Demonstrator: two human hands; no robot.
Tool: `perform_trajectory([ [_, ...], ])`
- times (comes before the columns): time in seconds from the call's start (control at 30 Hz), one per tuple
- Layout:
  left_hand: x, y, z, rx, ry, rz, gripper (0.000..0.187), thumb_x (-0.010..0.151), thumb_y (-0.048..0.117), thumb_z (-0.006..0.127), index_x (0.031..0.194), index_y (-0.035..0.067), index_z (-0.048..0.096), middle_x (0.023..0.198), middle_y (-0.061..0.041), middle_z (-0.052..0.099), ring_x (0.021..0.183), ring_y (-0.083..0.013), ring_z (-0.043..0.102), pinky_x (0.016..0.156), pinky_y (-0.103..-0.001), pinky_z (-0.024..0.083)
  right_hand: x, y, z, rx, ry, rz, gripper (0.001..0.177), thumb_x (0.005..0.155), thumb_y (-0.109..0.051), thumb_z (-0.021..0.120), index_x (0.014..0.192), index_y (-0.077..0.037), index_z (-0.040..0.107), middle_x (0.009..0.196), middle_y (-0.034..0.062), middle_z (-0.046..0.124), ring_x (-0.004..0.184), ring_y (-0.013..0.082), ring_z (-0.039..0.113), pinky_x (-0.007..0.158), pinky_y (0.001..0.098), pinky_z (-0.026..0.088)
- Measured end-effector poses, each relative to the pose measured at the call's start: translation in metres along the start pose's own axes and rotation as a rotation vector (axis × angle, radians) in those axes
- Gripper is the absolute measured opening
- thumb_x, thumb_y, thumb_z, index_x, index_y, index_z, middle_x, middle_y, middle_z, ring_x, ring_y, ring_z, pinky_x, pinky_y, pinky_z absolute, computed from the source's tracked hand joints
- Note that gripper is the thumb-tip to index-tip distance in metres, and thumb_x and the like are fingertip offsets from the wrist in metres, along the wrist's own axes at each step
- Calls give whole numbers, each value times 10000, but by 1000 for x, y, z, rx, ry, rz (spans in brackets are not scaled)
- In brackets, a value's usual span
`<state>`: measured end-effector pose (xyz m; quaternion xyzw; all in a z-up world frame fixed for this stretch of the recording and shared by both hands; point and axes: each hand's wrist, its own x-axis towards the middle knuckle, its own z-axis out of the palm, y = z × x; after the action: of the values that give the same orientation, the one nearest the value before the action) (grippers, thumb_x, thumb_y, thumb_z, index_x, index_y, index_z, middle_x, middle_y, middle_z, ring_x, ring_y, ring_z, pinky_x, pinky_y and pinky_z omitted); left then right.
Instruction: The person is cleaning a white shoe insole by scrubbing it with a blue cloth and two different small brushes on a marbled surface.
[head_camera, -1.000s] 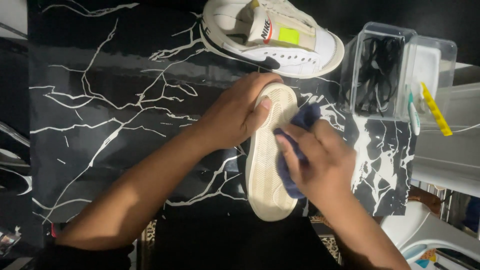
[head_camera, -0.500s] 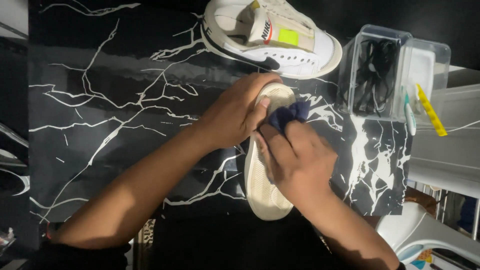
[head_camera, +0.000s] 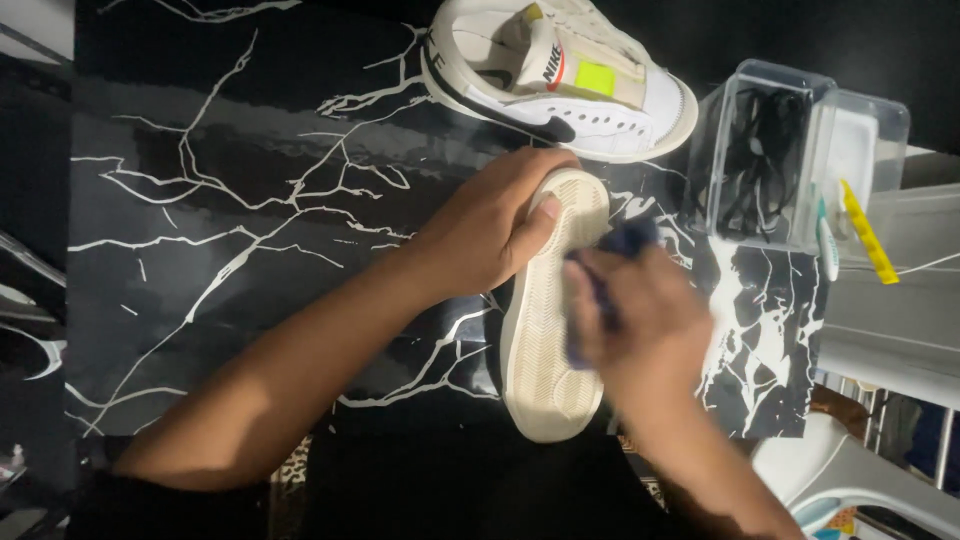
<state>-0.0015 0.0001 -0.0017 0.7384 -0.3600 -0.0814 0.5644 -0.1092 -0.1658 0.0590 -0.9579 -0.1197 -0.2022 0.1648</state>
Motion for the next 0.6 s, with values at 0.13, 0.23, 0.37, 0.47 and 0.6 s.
perform_trajectory([
  [0.13, -2, -2, 1, 19, -7, -39, 434, 1090, 301, 333, 1413, 40, 456, 1332, -217, 588, 1215, -385, 571, 1026, -463, 445, 3, -39, 2, -69, -107, -70, 129, 1017, -201, 664, 990, -102, 742, 787, 73, 534, 638, 248, 532, 493, 371, 409],
  [0.23, 1, -2, -2, -30, -34, -51, 667, 1060, 533, 196, 1427, 39, 452, 1370, -203, 572, 1267, -373, 563, 1049, -479, 435, 5, -32, 0, -153, -53, -239, 52, 989, -149, 779, 968, -118, 743, 765, 9, 498, 615, 179, 514, 485, 336, 471],
  [0.37, -1, -7, 2, 49, 10, 52, 387, 1100, 223, 399, 1421, 10, 440, 1343, -200, 578, 1250, -367, 568, 1076, -453, 444, -1, 0, -25, 4, -204, -145, 118, 992, -177, 709, 1025, -71, 747, 871, 104, 650, 654, 228, 623, 490, 326, 500],
  [0.47, -1, -1, -2, 19, -13, 8, 396, 1097, 222, 391, 1431, 14, 425, 1375, -193, 560, 1281, -363, 551, 1074, -465, 448, -2, 10, -40, -46, -251, -100, 142, 963, -210, 776, 995, -71, 766, 889, 94, 681, 612, 195, 641, 445, 284, 497],
  [0.6, -1, -1, 0, 11, 10, 22, 392, 1104, 233, 376, 1422, 12, 436, 1336, -194, 573, 1254, -368, 564, 1071, -457, 444, -10, -6, -16, -117, -130, -89, 130, 1004, -213, 759, 987, -84, 756, 761, 62, 558, 600, 190, 516, 464, 304, 400],
])
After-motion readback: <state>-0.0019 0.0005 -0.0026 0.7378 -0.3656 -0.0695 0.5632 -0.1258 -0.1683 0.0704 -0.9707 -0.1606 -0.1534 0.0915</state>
